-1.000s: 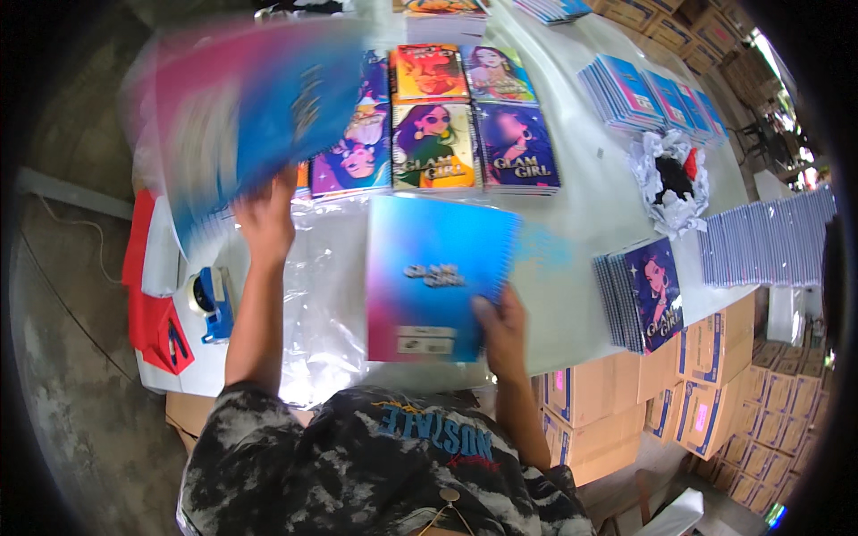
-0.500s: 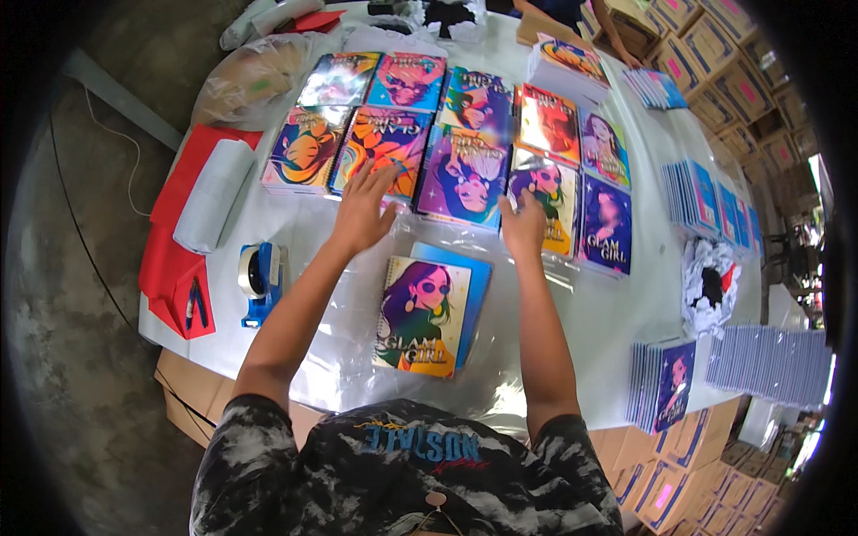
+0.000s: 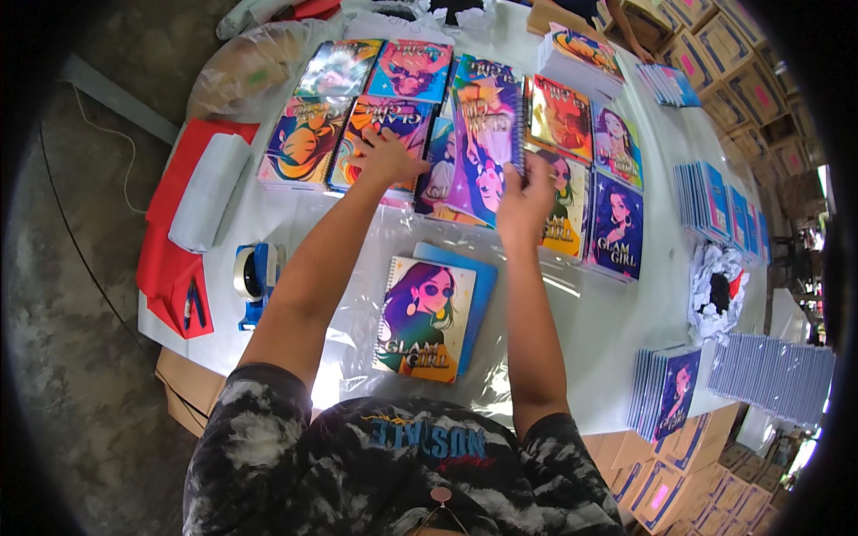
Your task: The person repeatedly places spiral-bound notebooks into clear plastic sleeves, seals them with tape, and stacks the finished units on the table. The person also gathers loose notebooks from the table and places them into the sleeves one at a time.
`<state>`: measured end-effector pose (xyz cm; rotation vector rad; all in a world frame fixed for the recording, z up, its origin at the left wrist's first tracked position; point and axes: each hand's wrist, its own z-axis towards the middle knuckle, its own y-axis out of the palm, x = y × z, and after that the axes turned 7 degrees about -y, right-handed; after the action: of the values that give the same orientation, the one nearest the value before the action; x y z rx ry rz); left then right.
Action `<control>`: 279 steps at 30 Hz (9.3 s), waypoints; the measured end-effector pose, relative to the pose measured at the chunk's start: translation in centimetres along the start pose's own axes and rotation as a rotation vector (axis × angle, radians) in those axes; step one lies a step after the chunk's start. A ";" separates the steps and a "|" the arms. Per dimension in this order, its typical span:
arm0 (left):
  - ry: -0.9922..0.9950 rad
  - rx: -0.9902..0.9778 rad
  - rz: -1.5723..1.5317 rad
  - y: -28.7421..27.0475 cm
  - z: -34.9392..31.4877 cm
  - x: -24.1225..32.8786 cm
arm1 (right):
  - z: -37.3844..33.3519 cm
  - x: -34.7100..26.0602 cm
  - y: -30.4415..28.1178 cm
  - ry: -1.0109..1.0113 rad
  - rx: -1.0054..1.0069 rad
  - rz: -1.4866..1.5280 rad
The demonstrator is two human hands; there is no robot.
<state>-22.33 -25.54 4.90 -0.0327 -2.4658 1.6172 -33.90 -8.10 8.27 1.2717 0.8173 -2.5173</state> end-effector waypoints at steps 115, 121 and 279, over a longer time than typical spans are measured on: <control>1.474 0.245 -0.119 4.5 -14.4 -15.1 | -14.0 1.7 -19.5 0.458 0.535 1.680; 0.907 0.467 -0.381 2.0 -19.7 -17.6 | -20.7 -3.7 -13.6 0.852 -0.263 0.975; 0.191 -0.193 -0.799 3.7 -21.5 -21.3 | -21.3 2.1 -20.8 0.570 -0.098 0.181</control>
<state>1.91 -7.19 6.71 0.6482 -2.0621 0.9762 -29.36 21.10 4.44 1.9619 0.8655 -1.9635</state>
